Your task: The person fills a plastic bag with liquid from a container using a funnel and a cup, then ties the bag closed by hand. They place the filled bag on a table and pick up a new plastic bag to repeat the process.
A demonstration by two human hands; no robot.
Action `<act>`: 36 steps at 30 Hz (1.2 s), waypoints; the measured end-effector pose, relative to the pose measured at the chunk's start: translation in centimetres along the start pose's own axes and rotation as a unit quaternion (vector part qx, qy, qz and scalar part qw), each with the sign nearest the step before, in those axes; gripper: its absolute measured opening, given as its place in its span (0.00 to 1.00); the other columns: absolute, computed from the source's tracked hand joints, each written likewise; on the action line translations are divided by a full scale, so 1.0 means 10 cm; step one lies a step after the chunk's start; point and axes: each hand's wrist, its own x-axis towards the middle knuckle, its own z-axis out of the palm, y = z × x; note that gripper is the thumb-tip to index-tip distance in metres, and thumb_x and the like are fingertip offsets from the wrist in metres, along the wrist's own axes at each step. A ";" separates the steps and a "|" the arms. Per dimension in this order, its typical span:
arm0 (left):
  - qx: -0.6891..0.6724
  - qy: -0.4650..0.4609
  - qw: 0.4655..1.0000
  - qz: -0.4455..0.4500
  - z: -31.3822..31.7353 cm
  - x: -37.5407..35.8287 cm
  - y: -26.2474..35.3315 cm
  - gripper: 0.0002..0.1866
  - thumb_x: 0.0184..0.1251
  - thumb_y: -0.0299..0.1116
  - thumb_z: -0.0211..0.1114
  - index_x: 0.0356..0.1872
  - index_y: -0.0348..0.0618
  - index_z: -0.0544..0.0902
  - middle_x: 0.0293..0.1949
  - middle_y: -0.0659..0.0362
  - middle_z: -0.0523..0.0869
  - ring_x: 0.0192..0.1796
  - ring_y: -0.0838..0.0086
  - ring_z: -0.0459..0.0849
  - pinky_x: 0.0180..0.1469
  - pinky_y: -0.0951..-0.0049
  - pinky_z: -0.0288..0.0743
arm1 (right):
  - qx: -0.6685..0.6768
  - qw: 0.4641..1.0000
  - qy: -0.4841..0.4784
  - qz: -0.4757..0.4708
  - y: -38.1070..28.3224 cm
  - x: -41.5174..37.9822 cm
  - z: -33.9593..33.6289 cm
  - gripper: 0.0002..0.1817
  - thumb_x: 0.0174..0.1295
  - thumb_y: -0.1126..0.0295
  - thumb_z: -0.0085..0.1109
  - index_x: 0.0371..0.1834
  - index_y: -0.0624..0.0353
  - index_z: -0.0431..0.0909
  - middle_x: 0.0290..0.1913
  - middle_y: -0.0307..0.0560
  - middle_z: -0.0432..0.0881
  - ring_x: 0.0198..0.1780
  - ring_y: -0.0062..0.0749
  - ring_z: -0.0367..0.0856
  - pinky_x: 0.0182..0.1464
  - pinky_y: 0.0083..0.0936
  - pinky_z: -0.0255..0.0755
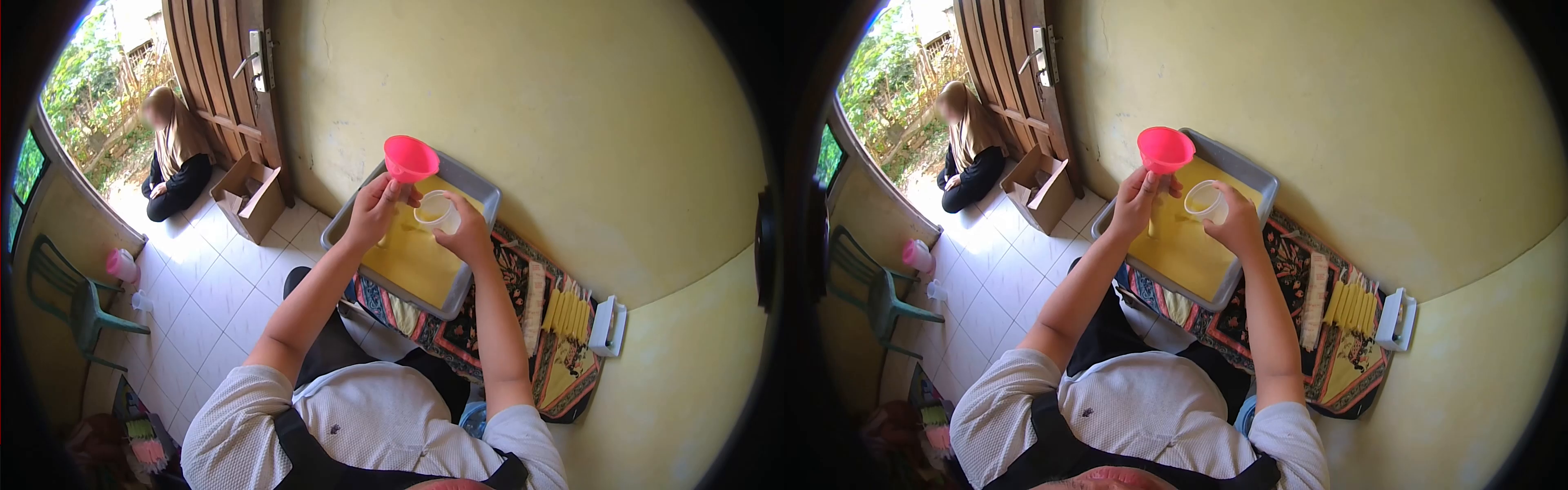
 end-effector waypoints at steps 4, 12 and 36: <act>-0.003 -0.005 1.000 -0.005 0.00 0.01 0.00 0.23 0.97 0.46 0.52 0.64 0.33 0.82 0.50 0.55 0.91 0.52 0.70 0.91 0.61 0.65 0.85 | 0.020 0.996 0.090 -0.016 -0.19 0.12 -0.29 0.43 0.53 0.71 0.81 0.77 0.54 0.77 0.68 0.57 0.88 0.69 0.54 0.87 0.72 0.46 0.81; -0.006 -0.012 1.000 -0.026 0.01 0.01 0.03 0.22 0.96 0.45 0.54 0.63 0.33 0.83 0.49 0.56 0.91 0.52 0.71 0.91 0.61 0.65 0.84 | -0.069 0.949 0.222 -0.213 -0.78 0.56 -1.00 0.43 0.51 0.76 0.82 0.75 0.56 0.78 0.75 0.52 0.85 0.72 0.53 0.84 0.74 0.44 0.80; 0.006 -0.027 0.999 -0.027 0.00 0.00 0.02 0.22 0.97 0.44 0.52 0.66 0.33 0.82 0.50 0.55 0.91 0.52 0.69 0.91 0.61 0.66 0.84 | -0.225 0.915 0.178 -0.283 -1.26 0.77 -1.09 0.43 0.53 0.77 0.79 0.76 0.35 0.79 0.80 0.28 0.80 0.75 0.37 0.80 0.85 0.75 0.52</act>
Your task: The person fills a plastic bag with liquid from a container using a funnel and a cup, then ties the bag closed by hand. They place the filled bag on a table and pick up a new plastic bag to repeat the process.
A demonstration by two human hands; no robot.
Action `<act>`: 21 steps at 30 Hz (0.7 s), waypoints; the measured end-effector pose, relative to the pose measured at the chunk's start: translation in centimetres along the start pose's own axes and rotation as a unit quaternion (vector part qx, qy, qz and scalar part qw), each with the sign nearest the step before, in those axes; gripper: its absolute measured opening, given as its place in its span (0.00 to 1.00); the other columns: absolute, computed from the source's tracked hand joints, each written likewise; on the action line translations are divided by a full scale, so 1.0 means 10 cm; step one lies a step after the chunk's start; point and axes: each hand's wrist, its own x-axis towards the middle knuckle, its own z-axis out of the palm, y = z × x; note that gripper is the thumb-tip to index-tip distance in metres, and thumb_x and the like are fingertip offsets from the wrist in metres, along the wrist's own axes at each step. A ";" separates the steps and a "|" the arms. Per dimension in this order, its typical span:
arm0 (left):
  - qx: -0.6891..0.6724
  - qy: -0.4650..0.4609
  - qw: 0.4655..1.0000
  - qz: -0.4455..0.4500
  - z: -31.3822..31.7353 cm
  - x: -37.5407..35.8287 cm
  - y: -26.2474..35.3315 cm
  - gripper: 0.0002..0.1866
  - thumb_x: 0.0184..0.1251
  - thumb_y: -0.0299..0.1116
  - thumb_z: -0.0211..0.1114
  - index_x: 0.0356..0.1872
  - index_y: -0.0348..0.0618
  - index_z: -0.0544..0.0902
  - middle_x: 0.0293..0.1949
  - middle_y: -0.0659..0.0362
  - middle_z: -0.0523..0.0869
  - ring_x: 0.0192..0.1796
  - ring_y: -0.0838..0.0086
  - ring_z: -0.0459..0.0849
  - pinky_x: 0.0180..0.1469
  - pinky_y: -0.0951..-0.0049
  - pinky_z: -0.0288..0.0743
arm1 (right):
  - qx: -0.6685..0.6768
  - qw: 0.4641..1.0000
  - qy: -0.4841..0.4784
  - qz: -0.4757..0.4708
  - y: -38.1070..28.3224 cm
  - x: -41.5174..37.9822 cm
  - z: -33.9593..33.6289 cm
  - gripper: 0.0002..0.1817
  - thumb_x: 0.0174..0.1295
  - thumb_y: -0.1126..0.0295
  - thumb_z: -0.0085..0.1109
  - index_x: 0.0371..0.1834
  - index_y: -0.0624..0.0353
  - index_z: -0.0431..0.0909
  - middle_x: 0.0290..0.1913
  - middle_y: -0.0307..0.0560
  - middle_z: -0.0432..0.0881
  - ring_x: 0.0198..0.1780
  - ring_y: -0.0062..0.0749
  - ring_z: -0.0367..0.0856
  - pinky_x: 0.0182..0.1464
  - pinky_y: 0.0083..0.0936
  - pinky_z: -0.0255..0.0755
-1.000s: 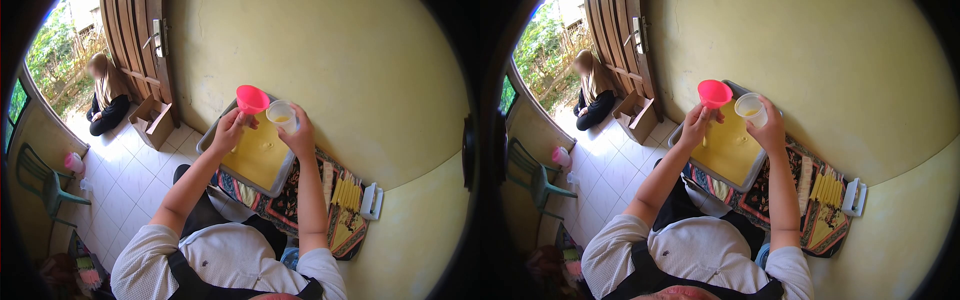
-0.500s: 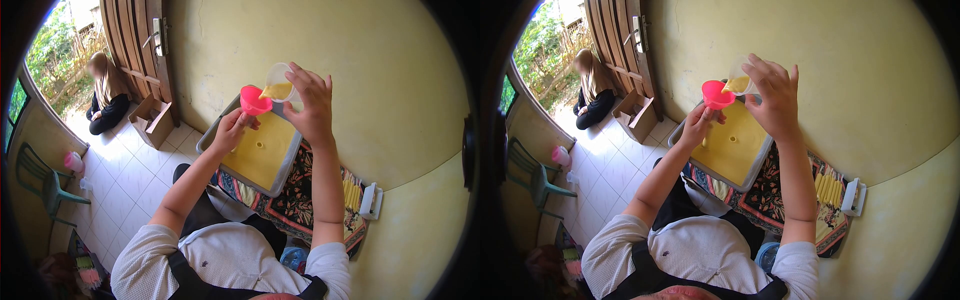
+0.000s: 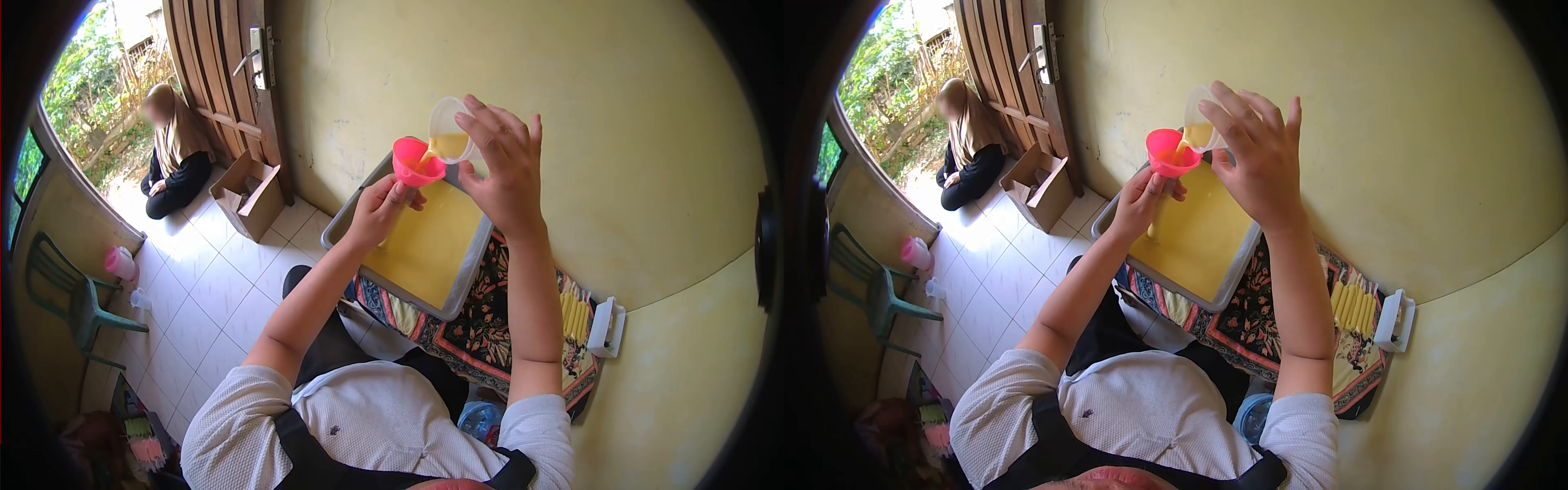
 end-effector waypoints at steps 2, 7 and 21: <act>-0.006 0.003 1.000 -0.001 0.01 0.00 0.00 0.22 0.97 0.44 0.52 0.65 0.33 0.82 0.49 0.55 0.91 0.52 0.69 0.91 0.61 0.66 0.84 | -0.006 1.000 -0.001 -0.003 0.00 0.01 -0.01 0.43 0.53 0.76 0.79 0.76 0.35 0.79 0.80 0.28 0.80 0.75 0.37 0.80 0.85 0.75 0.52; -0.012 0.008 1.000 0.010 0.02 0.00 0.00 0.22 0.97 0.45 0.53 0.63 0.33 0.83 0.48 0.56 0.90 0.51 0.70 0.91 0.60 0.66 0.84 | -0.002 1.000 0.006 -0.003 -0.03 0.02 -0.03 0.45 0.53 0.74 0.82 0.77 0.35 0.78 0.80 0.29 0.80 0.74 0.37 0.80 0.84 0.76 0.53; -0.015 0.018 1.000 0.007 0.04 0.00 0.01 0.21 0.95 0.45 0.57 0.63 0.33 0.85 0.47 0.58 0.91 0.50 0.73 0.90 0.59 0.69 0.84 | 0.139 0.961 -0.016 0.238 0.08 -0.52 0.33 0.43 0.56 0.63 0.84 0.78 0.48 0.75 0.73 0.42 0.85 0.71 0.46 0.84 0.81 0.74 0.61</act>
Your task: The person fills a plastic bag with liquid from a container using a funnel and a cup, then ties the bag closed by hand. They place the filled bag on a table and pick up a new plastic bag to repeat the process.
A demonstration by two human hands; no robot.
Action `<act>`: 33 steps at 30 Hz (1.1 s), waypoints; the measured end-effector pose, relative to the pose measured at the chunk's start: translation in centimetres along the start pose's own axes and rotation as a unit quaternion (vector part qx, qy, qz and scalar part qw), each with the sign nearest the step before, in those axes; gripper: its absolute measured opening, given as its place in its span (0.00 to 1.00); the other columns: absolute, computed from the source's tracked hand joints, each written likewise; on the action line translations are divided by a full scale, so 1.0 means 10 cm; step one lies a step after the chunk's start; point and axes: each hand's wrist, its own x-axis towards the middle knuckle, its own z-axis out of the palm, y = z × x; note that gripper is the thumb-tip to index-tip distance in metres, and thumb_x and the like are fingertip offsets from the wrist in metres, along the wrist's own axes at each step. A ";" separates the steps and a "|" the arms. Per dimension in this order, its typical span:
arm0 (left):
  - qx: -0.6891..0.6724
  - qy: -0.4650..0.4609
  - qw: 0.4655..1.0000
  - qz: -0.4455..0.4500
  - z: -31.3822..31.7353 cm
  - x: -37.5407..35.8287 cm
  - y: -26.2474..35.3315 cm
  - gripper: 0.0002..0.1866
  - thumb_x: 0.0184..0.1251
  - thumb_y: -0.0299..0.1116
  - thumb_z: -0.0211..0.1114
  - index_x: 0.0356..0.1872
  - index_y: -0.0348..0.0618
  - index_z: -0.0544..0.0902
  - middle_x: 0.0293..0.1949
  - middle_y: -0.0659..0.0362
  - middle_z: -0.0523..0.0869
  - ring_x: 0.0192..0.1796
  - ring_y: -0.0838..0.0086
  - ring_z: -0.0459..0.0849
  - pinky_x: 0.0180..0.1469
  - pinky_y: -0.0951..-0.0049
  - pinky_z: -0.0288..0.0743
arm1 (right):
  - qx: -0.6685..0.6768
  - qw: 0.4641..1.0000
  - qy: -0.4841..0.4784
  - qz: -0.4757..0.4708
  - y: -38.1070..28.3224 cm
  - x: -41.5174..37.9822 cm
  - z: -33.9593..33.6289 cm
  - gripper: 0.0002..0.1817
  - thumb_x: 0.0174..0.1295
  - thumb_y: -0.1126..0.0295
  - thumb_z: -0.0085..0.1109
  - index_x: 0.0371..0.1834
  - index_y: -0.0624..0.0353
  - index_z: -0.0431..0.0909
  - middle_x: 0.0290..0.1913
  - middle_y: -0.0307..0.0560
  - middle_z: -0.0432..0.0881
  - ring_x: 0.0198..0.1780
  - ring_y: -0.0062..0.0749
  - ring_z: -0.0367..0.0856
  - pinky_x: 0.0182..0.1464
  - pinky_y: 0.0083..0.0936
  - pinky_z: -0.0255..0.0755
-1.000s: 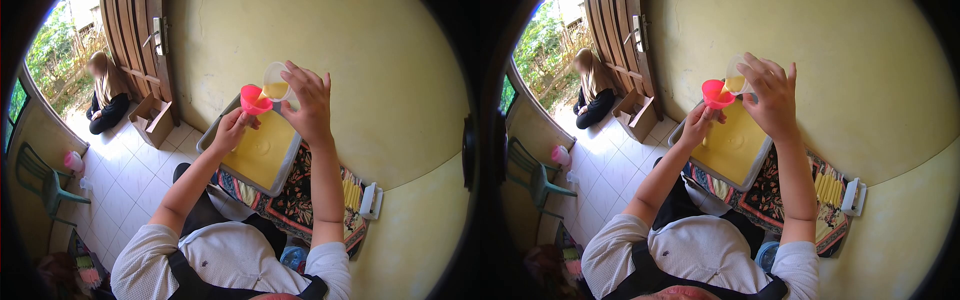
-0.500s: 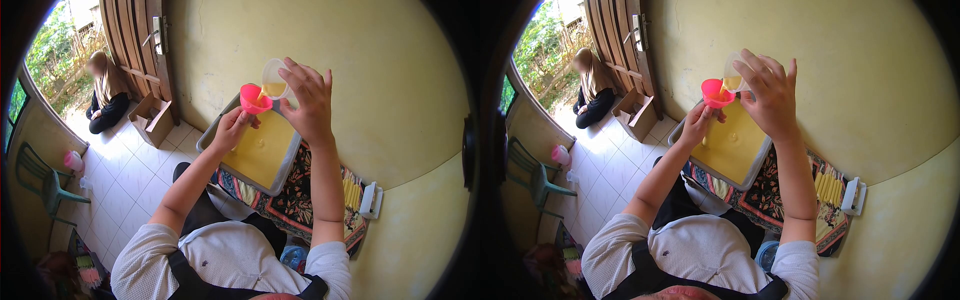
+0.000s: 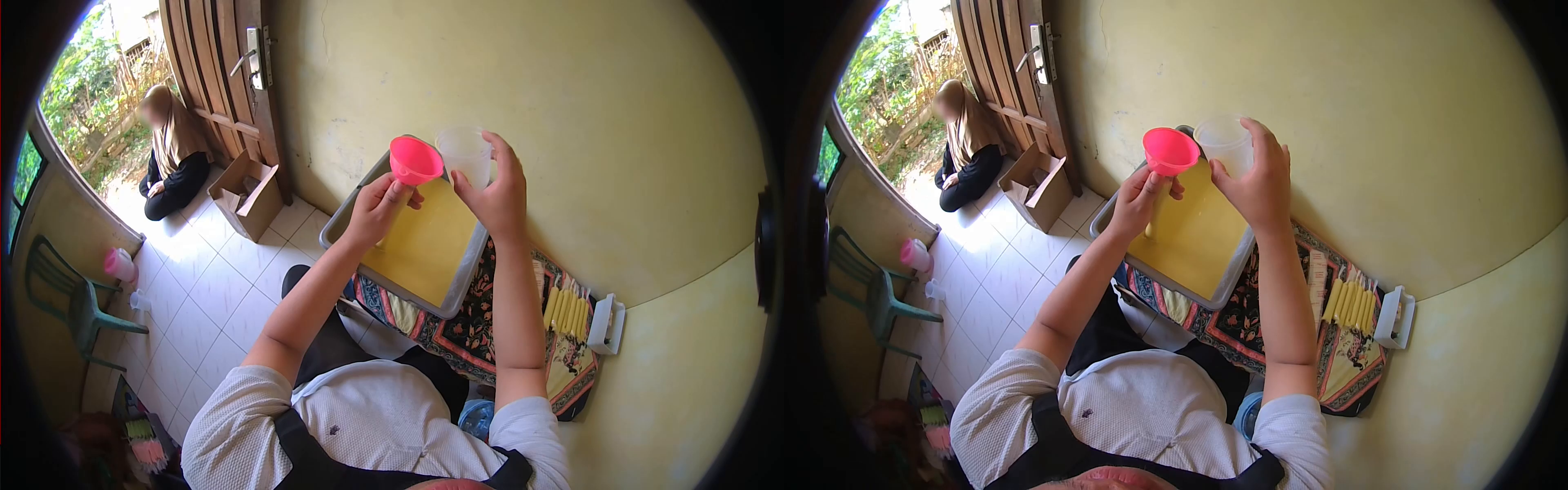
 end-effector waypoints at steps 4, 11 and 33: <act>0.009 0.000 1.000 -0.008 0.00 -0.01 0.04 0.21 0.95 0.45 0.57 0.63 0.34 0.85 0.47 0.58 0.91 0.50 0.73 0.90 0.59 0.69 0.84 | -0.065 0.995 -0.031 -0.063 0.23 -0.19 0.13 0.42 0.54 0.67 0.83 0.76 0.44 0.76 0.72 0.39 0.85 0.72 0.44 0.81 0.81 0.77 0.61; 0.020 -0.001 1.000 -0.008 0.01 -0.01 0.03 0.21 0.96 0.46 0.55 0.58 0.35 0.84 0.48 0.56 0.89 0.52 0.69 0.90 0.60 0.65 0.84 | -0.273 0.910 -0.170 -0.263 0.44 -0.40 0.25 0.22 0.71 0.66 0.68 0.67 0.34 0.83 0.73 0.30 0.83 0.72 0.39 0.79 0.81 0.86 0.59; 0.007 0.004 1.000 -0.006 -0.01 -0.02 0.00 0.20 0.96 0.44 0.57 0.58 0.34 0.85 0.48 0.56 0.92 0.50 0.71 0.91 0.59 0.67 0.85 | 0.212 0.953 0.078 0.202 1.03 -1.03 -0.06 0.44 0.62 0.67 0.84 0.80 0.58 0.71 0.74 0.55 0.81 0.73 0.41 0.82 0.74 0.45 0.79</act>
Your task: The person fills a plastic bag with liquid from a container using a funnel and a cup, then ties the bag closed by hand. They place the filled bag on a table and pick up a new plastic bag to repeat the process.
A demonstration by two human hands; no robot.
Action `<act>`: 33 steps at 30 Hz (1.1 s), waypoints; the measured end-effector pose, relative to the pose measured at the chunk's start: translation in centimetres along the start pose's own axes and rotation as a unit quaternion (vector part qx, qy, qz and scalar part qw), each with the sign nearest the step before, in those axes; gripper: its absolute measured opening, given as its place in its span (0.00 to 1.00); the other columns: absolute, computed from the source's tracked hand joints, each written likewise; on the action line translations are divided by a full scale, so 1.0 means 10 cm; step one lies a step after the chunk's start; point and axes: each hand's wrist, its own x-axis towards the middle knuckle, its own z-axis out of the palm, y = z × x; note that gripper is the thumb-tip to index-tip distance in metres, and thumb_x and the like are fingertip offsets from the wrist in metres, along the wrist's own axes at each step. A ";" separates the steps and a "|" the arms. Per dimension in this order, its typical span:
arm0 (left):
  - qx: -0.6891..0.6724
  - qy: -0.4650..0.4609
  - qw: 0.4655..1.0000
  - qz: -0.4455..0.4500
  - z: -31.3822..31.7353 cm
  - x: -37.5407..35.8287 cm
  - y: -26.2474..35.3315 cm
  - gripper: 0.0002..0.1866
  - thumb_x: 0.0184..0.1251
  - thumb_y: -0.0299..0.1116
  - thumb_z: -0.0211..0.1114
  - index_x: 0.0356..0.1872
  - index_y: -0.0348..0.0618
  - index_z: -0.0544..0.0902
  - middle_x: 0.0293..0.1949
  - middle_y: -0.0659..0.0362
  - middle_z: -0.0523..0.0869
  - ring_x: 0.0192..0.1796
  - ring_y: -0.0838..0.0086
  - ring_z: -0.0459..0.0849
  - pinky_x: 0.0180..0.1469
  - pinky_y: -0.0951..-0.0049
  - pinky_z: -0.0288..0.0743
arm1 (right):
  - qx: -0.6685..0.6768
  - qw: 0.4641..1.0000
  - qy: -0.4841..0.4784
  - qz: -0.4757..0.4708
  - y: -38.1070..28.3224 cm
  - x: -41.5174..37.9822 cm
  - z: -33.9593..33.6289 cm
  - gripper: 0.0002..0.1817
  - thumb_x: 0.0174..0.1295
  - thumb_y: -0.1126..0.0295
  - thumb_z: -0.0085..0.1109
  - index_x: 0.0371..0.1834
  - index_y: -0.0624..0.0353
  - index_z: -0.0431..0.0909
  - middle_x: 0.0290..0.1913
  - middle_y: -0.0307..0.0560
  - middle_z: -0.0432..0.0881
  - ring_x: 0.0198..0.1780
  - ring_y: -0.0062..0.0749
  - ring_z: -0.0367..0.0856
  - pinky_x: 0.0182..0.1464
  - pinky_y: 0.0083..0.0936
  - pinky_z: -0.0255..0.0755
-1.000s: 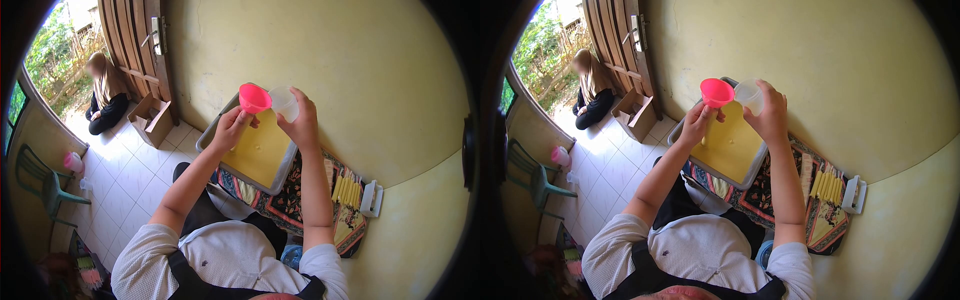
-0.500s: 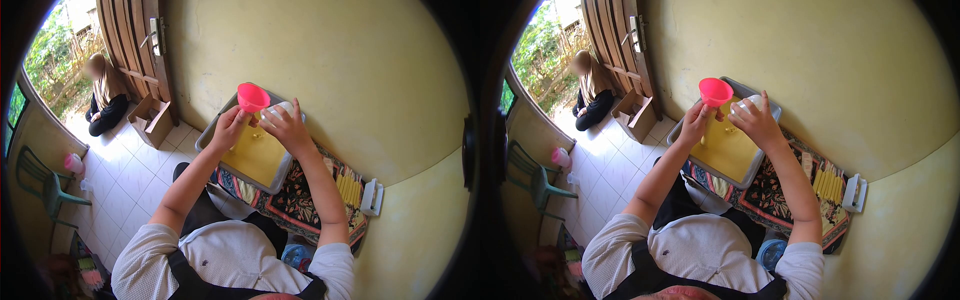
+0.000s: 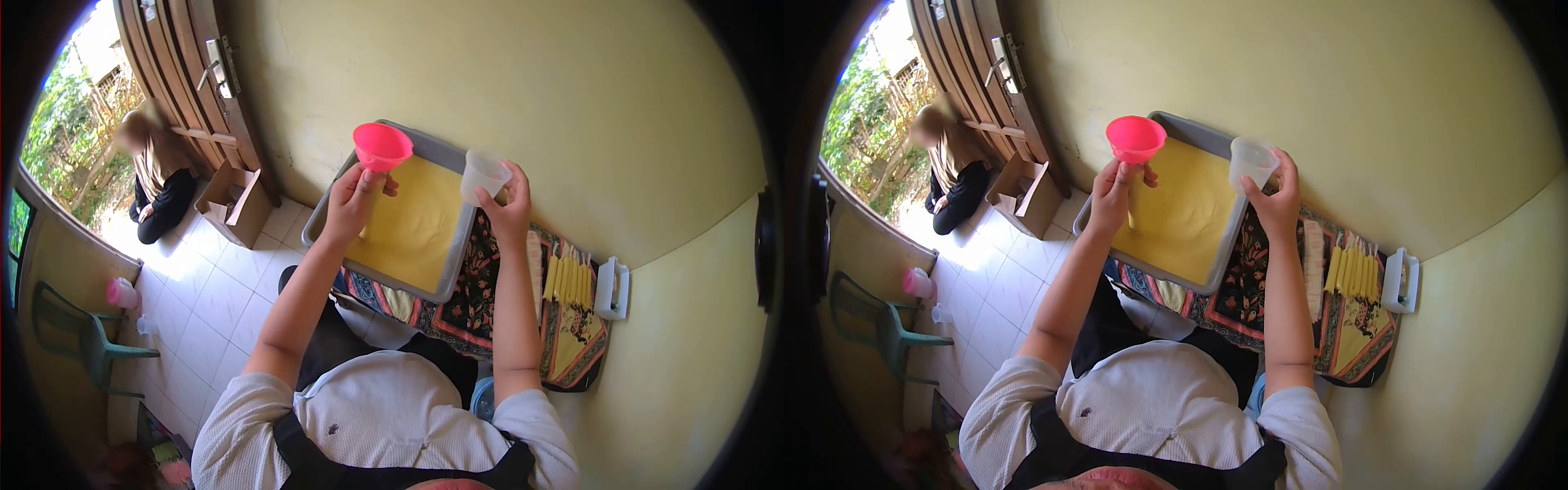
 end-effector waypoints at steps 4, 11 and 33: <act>0.012 -0.006 1.000 0.016 -0.03 0.00 -0.04 0.20 0.96 0.44 0.56 0.58 0.34 0.84 0.48 0.54 0.91 0.51 0.69 0.90 0.59 0.65 0.84 | 0.102 0.987 0.102 0.074 0.20 -0.33 -0.30 0.45 0.66 0.73 0.82 0.82 0.61 0.63 0.81 0.59 0.72 0.83 0.46 0.71 0.86 0.46 0.65; 0.020 0.015 1.000 0.013 0.01 -0.01 -0.04 0.20 0.96 0.44 0.55 0.57 0.34 0.84 0.47 0.53 0.90 0.49 0.68 0.90 0.58 0.65 0.85 | -0.213 0.963 0.086 0.144 1.05 -1.08 -0.61 0.39 0.56 0.67 0.89 0.67 0.57 0.72 0.66 0.56 0.83 0.73 0.46 0.82 0.70 0.40 0.78; 0.064 -0.078 0.986 -0.133 0.26 0.22 0.36 0.21 0.95 0.46 0.58 0.61 0.35 0.85 0.49 0.60 0.88 0.49 0.76 0.89 0.54 0.71 0.85 | -0.122 0.956 -0.095 -0.249 -1.22 0.21 0.56 0.23 0.71 0.65 0.78 0.66 0.57 0.85 0.75 0.57 0.79 0.79 0.59 0.74 0.79 0.48 0.73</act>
